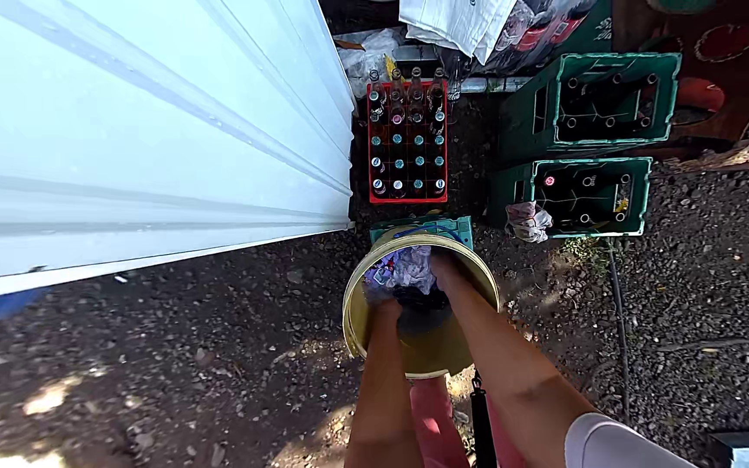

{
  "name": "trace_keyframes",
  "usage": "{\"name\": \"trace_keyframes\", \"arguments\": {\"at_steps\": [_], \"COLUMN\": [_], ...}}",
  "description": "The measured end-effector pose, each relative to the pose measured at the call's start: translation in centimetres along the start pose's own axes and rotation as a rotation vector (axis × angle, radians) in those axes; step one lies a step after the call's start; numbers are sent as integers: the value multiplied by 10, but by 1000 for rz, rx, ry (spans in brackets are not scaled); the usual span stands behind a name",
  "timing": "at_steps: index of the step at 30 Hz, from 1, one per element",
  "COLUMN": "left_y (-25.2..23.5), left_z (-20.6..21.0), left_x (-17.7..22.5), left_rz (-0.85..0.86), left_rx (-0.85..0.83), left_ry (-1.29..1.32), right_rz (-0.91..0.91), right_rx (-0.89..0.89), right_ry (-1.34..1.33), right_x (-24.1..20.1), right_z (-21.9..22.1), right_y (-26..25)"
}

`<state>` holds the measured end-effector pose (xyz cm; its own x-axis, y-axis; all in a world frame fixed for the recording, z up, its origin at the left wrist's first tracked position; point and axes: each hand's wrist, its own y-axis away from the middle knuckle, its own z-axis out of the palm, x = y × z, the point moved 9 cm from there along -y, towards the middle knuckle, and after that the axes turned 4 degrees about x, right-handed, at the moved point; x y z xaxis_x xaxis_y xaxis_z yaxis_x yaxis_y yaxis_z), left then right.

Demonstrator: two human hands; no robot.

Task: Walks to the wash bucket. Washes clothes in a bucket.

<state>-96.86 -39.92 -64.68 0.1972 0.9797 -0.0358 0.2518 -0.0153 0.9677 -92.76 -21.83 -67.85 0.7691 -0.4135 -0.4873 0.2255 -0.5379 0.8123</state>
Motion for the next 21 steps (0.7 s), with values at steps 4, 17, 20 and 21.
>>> {"name": "trace_keyframes", "arguments": {"at_steps": [4,17,20,21], "left_y": [-1,111,116,109], "left_z": [-12,-31,-33,-28], "left_x": [-10,-14,-39,-55], "left_rz": [108,608,483,337], "left_rx": [251,-26,41,171], "left_ry": [531,1844,2012,1945], "right_rz": [-32,-556,-572,-564], "right_rx": [-35,-233,-377,-383], "right_ry": [-133,193,306,296], "right_x": [-12,-92,-105,-105], "right_z": [-10,-6,14,16], "right_y": [59,263,287,284]}}
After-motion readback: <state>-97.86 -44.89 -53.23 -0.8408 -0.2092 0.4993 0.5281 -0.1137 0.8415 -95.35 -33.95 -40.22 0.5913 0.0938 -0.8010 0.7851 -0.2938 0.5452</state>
